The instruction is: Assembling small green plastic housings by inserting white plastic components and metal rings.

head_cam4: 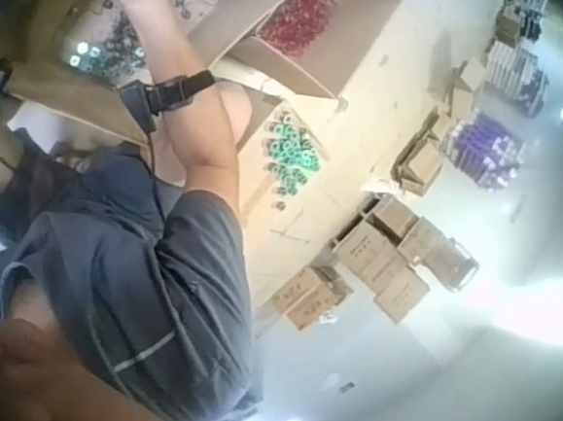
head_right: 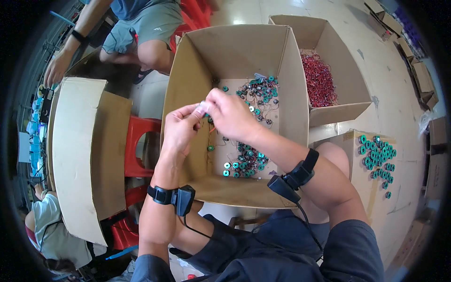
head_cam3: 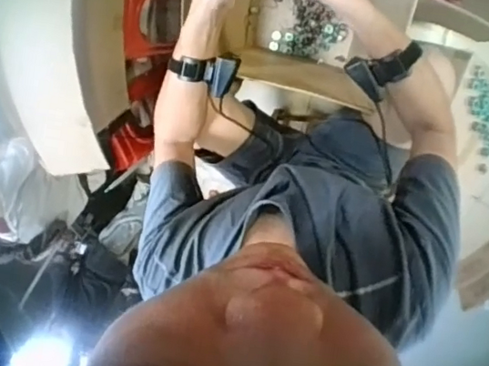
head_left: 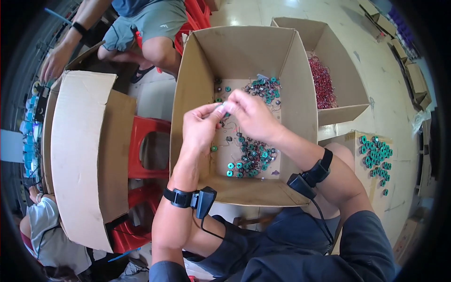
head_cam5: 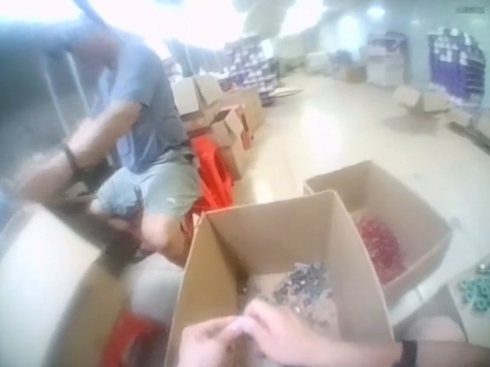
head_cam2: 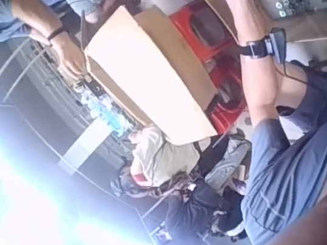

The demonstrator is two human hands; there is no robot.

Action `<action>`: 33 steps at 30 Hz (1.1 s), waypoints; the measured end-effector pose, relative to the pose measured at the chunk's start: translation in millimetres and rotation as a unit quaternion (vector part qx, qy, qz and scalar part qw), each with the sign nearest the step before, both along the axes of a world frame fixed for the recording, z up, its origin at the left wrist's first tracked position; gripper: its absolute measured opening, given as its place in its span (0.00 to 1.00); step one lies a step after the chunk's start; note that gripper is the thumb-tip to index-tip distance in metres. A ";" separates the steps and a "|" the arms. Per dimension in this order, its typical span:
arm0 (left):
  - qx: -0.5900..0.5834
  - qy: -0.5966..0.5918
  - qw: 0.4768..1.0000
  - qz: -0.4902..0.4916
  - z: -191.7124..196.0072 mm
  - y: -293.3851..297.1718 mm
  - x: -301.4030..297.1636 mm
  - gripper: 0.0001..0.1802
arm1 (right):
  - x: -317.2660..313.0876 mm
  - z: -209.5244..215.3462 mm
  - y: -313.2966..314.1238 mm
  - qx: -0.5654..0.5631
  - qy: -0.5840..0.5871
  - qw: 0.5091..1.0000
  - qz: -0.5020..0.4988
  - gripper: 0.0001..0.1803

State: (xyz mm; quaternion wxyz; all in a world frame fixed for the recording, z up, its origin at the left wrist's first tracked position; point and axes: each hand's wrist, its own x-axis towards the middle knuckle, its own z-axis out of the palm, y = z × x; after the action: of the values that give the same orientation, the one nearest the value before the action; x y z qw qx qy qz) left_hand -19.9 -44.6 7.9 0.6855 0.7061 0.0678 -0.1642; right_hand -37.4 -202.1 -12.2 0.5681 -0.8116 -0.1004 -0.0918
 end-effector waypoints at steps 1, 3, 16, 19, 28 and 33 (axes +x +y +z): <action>-0.005 0.005 1.000 -0.030 5.7 -0.7 -2.5 0.13 | 10.0 -0.2 -7.4 0.025 0.054 0.998 -0.018 0.11; -0.026 -0.003 1.000 0.006 15.3 2.9 0.9 0.13 | 16.6 19.5 -3.8 -0.033 0.106 0.993 -0.049 0.11; 0.002 -0.070 0.996 -0.056 6.0 -3.1 -9.2 0.15 | 10.8 1.6 -11.6 0.117 0.084 0.989 -0.028 0.10; -0.012 -0.079 0.996 0.033 -1.9 7.8 1.2 0.15 | -1.7 16.8 5.8 -0.043 0.045 0.997 -0.038 0.10; 0.071 -0.138 0.988 0.001 -5.9 6.6 -4.5 0.15 | -10.5 12.0 13.8 -0.042 -0.014 0.999 -0.012 0.09; 0.025 -0.116 0.993 -0.006 19.2 6.2 -10.5 0.14 | 2.1 28.4 -0.8 -0.049 0.051 0.995 -0.064 0.12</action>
State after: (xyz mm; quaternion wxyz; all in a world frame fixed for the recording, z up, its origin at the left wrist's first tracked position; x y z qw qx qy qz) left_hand -30.4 -38.3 27.0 0.6702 0.7374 -0.0127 -0.0835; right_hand -35.3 -202.9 16.2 0.5249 -0.8469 -0.0234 -0.0818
